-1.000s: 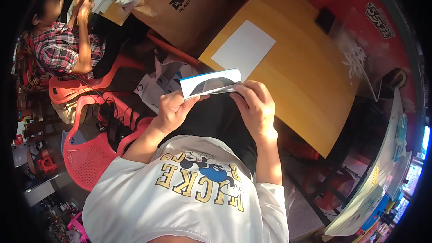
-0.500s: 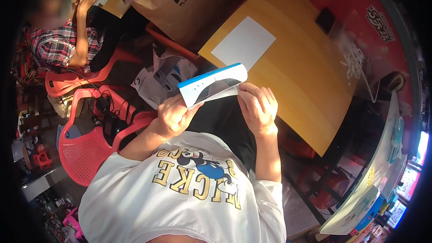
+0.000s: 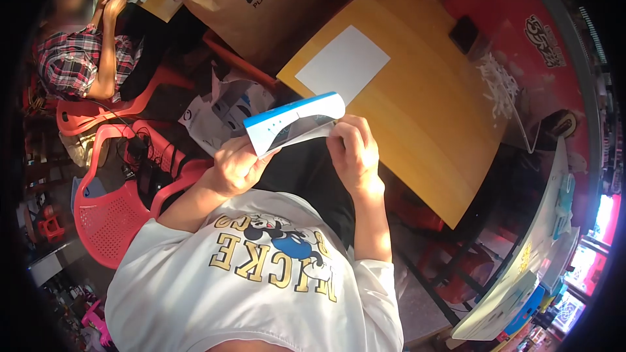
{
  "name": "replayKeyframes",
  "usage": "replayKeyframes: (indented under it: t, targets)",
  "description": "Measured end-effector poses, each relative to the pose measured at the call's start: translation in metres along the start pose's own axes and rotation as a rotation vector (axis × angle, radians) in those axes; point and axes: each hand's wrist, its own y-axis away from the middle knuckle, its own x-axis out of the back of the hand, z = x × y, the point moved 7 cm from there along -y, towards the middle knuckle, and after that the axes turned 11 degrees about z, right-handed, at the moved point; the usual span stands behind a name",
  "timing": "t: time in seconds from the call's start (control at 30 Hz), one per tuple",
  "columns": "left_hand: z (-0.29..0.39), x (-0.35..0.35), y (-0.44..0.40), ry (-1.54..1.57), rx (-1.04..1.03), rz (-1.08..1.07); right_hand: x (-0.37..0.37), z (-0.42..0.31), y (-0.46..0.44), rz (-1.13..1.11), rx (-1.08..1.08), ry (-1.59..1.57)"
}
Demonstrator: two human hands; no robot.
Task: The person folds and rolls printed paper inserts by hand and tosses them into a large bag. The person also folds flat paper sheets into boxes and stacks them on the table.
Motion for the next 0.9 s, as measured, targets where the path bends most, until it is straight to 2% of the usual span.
replayKeyframes:
  t: [0.1,0.17,0.2,0.23,0.27,0.37,0.4,0.47,0.53,0.6,0.9]
  targets:
    - [-0.001,-0.002,-0.001,0.004,-0.03,-0.011,0.0,0.011,0.003,-0.07,-0.129,0.012]
    - [-0.006,-0.001,0.0,0.034,-0.019,-0.035,0.002,0.026,0.005,-0.061,-0.424,-0.279]
    - [-0.009,0.001,-0.001,0.033,-0.021,-0.034,0.004,0.033,0.006,0.026,-0.619,-0.567]
    - [-0.01,0.002,-0.003,0.055,-0.036,-0.053,0.01,0.045,0.012,0.019,-0.758,-0.631]
    - [-0.011,0.003,-0.005,0.08,-0.052,-0.073,0.012,0.051,0.009,0.012,-0.777,-0.628]
    - [-0.012,0.005,-0.012,0.153,-0.113,-0.094,0.006,0.051,0.003,-0.191,-0.821,-0.498]
    - [-0.011,0.006,-0.013,0.196,-0.157,-0.089,0.006,0.054,0.003,-0.185,-0.827,-0.498]
    - [-0.014,0.005,-0.014,0.234,-0.157,-0.108,-0.004,0.054,0.008,-0.42,-0.815,-0.474]
    - [-0.012,0.007,-0.015,0.21,-0.205,-0.13,-0.005,0.051,0.007,-0.372,-0.859,-0.545]
    - [-0.014,0.006,-0.012,0.228,-0.195,-0.156,-0.004,0.05,0.003,-0.501,-0.634,-0.3]
    - [-0.016,0.001,-0.005,0.213,-0.186,-0.241,-0.008,0.044,0.007,-0.543,-0.613,-0.138]
